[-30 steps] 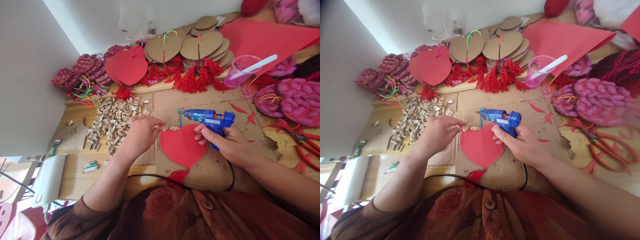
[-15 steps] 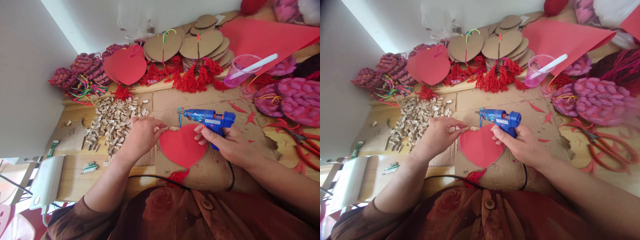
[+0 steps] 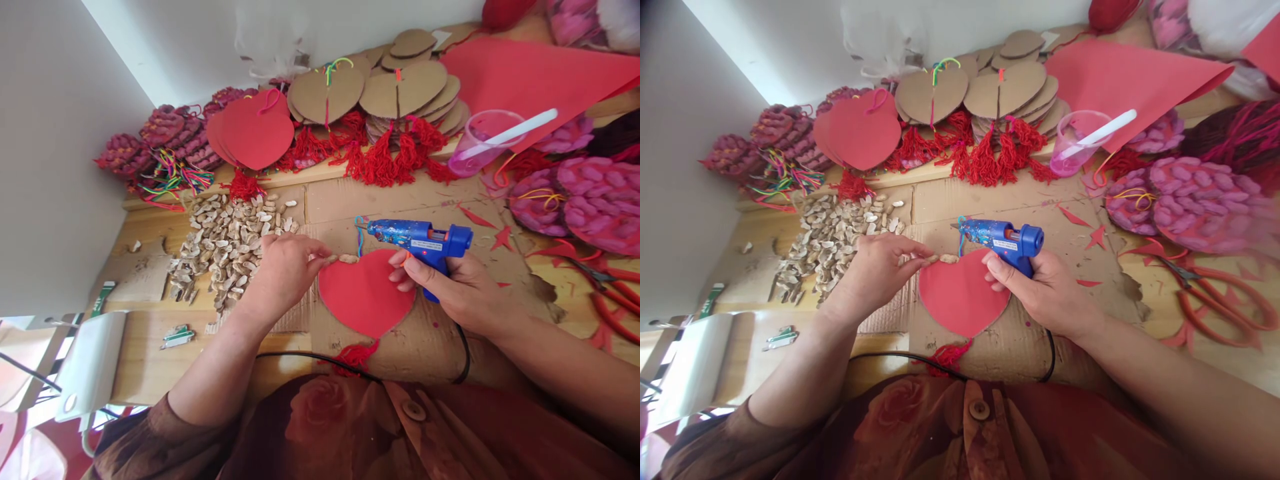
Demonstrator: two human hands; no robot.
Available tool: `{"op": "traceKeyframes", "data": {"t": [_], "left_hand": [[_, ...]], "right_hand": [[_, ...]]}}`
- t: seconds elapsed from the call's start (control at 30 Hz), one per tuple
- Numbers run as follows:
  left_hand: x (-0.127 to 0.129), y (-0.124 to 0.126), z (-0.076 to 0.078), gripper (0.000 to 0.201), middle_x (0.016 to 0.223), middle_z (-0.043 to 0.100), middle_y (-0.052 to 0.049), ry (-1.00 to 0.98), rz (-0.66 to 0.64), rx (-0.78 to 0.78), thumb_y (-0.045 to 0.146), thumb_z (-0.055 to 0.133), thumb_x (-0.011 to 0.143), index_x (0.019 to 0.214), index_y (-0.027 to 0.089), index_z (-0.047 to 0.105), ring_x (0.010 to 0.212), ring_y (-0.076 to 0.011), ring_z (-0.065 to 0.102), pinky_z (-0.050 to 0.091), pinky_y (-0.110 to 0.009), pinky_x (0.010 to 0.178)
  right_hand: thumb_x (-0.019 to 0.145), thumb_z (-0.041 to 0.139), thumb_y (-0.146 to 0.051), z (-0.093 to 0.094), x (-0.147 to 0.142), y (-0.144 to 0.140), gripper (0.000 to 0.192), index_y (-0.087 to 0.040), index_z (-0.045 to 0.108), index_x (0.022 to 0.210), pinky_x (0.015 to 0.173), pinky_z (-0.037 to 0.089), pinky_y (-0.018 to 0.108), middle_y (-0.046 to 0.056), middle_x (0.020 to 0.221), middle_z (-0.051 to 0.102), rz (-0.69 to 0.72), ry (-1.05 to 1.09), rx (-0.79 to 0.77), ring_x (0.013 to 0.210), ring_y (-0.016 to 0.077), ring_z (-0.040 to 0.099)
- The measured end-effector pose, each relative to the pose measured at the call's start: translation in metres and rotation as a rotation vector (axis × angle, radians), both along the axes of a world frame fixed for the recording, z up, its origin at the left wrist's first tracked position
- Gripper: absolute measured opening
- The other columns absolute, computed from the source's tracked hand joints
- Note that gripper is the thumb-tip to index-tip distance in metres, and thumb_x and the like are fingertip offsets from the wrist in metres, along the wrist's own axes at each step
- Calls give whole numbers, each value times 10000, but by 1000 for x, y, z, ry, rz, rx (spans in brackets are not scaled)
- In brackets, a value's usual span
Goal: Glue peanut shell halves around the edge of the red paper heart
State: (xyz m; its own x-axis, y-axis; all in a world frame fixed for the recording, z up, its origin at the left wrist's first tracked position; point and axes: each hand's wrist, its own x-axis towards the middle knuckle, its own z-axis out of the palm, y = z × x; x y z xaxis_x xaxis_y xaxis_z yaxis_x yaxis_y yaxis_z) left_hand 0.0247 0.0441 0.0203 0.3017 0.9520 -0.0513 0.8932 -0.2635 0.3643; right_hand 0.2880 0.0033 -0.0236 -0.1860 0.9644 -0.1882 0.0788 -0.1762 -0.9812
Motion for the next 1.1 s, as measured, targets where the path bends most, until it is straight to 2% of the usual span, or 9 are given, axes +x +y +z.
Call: {"op": "traceKeyframes", "data": {"t": [0.17, 0.37, 0.47, 0.7, 0.8, 0.93, 1.1], "left_hand": [[-1, 1, 1, 65, 959, 814, -19, 14, 14, -10, 255, 734, 919, 911, 269, 797, 1002, -298, 727, 384, -511, 982], [-3, 2, 2, 81, 989, 814, -29, -37, 21, -45, 250, 767, 886, 963, 253, 791, 994, -281, 731, 411, -483, 982], [-4, 1, 2, 71, 964, 812, -19, -30, 27, -44, 216, 752, 881, 928, 256, 787, 977, -277, 730, 409, -480, 973], [-6, 1, 0, 114, 862, 790, -7, -65, 12, -66, 338, 708, 905, 870, 244, 762, 752, -209, 709, 437, -365, 786], [-6, 1, 1, 133, 849, 783, -9, -70, 19, -89, 348, 699, 903, 860, 233, 749, 710, -193, 694, 429, -341, 754], [-5, 0, 4, 126, 857, 781, -6, -57, 13, -89, 336, 686, 902, 861, 231, 745, 728, -198, 698, 424, -349, 768], [-3, -3, 5, 98, 868, 787, -4, -11, 17, -33, 309, 700, 884, 840, 229, 737, 862, -235, 728, 394, -416, 901]], "right_hand": [[910, 709, -575, 1, -2, 2, 324, -272, 751, 1018, 724, 628, 295, 18, 896, 781, -11, 11, -13, 814, 175, 745], [916, 711, -559, 1, -2, 1, 306, -276, 750, 1026, 727, 629, 290, 15, 906, 781, -13, 15, -12, 818, 171, 743], [924, 706, -551, 1, -2, 0, 297, -274, 748, 1023, 724, 627, 280, 12, 898, 780, -8, 14, -3, 810, 164, 744], [931, 702, -542, 1, -1, 1, 285, -276, 749, 1024, 718, 625, 268, 8, 882, 784, 0, 15, 4, 793, 156, 743], [933, 705, -530, 1, -1, 1, 275, -275, 749, 1027, 713, 625, 263, 6, 884, 784, -5, 18, 3, 789, 153, 746], [935, 700, -536, 1, -1, 1, 285, -273, 751, 1032, 720, 625, 269, 9, 884, 786, -3, 9, 2, 795, 157, 746], [933, 700, -540, 2, 0, 0, 293, -267, 750, 1026, 735, 626, 294, 19, 898, 789, -4, 0, -11, 813, 172, 746]]}}
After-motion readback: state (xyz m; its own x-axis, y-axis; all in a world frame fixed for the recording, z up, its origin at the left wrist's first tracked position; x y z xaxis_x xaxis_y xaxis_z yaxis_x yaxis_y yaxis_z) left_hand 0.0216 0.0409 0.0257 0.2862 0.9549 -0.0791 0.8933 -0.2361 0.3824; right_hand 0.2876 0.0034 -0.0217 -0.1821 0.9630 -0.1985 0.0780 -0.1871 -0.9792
